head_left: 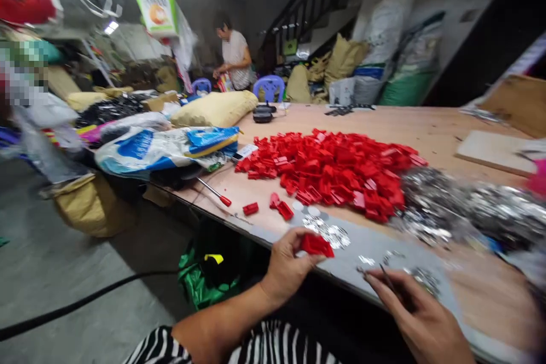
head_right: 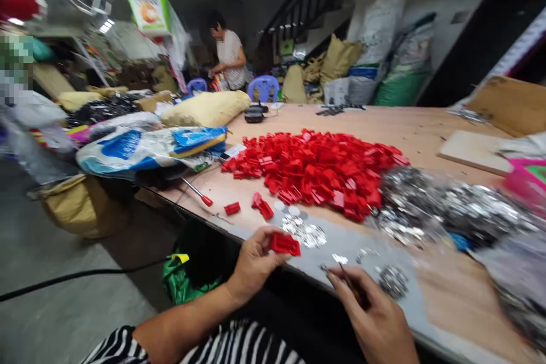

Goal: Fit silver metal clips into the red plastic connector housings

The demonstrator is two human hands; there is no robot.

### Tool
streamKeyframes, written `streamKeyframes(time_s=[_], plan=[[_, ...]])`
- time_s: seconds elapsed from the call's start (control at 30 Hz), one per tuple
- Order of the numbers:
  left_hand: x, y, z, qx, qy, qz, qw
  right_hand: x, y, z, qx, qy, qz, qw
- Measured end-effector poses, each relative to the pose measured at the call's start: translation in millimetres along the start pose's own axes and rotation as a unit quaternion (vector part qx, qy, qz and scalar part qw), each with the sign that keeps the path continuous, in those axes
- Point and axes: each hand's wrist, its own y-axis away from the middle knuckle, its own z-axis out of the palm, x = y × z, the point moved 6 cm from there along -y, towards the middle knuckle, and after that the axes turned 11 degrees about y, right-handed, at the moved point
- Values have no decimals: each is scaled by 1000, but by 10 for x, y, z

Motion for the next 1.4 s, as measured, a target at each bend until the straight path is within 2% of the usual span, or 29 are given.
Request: streamKeyframes(time_s=[0.03, 0.17, 0.3, 0.53, 0.73, 0.83, 0.93, 1.1, 1.17, 1.3, 1.4], plan=[[40, 13, -8, -4, -31, 14, 999, -93, -25, -20, -17, -6, -16, 1000], [83, 75, -18, -22, -130, 44, 990, -409, -61, -126, 8, -17, -63, 998], [98, 127, 9, -42, -223, 84, 970, -573, -23, -83, 4, -5, -118, 993], [141, 169, 98, -84, -297, 176, 935, -660, -7, 86, -43, 3, -197, 980], [142, 234, 192, -122, -330, 225, 909, -617, -6, 146, -66, 20, -227, 971], [121, 263, 222, -133, -325, 231, 908, -594, -8, 154, -89, 22, -220, 971], [88, 276, 211, -125, -307, 213, 919, -581, -5, 174, -113, 7, -201, 973], [57, 287, 196, -120, -296, 189, 929, -593, 9, 180, -89, -28, -182, 979], [61, 287, 188, -117, -296, 188, 929, -578, 5, 187, -109, -56, -160, 980], [65, 276, 161, -109, -298, 172, 933, -487, -12, 187, -187, -122, -103, 969], [60, 268, 158, -108, -301, 160, 934, -329, -46, 165, -185, -142, -37, 972]])
